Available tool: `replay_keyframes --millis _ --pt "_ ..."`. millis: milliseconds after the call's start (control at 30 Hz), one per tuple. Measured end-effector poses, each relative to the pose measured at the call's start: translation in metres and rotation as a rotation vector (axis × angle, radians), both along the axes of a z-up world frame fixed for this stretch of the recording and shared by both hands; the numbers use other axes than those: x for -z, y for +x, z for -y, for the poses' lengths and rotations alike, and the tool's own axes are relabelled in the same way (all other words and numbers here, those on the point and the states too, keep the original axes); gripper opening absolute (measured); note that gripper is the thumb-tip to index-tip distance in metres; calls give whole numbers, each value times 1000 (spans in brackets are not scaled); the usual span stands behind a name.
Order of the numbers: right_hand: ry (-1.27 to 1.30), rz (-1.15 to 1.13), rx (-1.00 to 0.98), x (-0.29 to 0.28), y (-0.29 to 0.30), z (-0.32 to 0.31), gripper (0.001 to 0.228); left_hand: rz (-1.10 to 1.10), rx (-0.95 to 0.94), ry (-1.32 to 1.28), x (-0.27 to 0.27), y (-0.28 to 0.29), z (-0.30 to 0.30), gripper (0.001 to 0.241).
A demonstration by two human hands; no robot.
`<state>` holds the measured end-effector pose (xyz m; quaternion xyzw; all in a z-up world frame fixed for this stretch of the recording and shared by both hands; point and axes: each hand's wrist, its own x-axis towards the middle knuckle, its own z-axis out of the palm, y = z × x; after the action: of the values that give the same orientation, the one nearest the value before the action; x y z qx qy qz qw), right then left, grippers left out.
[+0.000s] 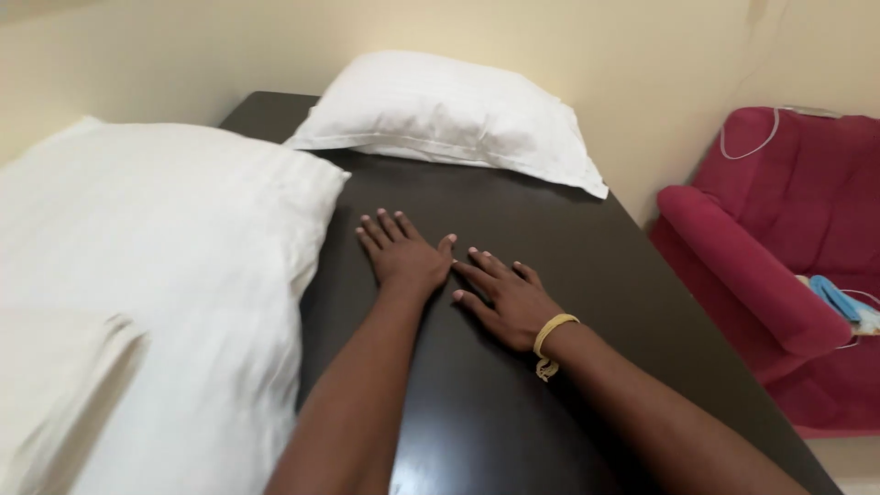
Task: The person folds a white cloth on a dark table and then places it on a pillow. The person then inserts a pillow into a pillowcase, adjusting the corners and smoothing the fabric.
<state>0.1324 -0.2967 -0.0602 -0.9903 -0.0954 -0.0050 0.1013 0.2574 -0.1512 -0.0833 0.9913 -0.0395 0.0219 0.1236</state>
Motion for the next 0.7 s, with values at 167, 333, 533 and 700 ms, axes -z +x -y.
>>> replay_keyframes --millis 167,333,533,700 --pt "-54 32 49 6 69 55 68 -46 56 52 -22 14 -1 114" --pt "-147 307 271 13 149 134 76 -36 47 39 -27 11 -2 115" --pt "-141 621 514 -4 173 152 78 -55 46 66 -27 6 -3 113" --pt "63 493 677 -14 201 174 101 -57 53 78 -31 5 -3 111"
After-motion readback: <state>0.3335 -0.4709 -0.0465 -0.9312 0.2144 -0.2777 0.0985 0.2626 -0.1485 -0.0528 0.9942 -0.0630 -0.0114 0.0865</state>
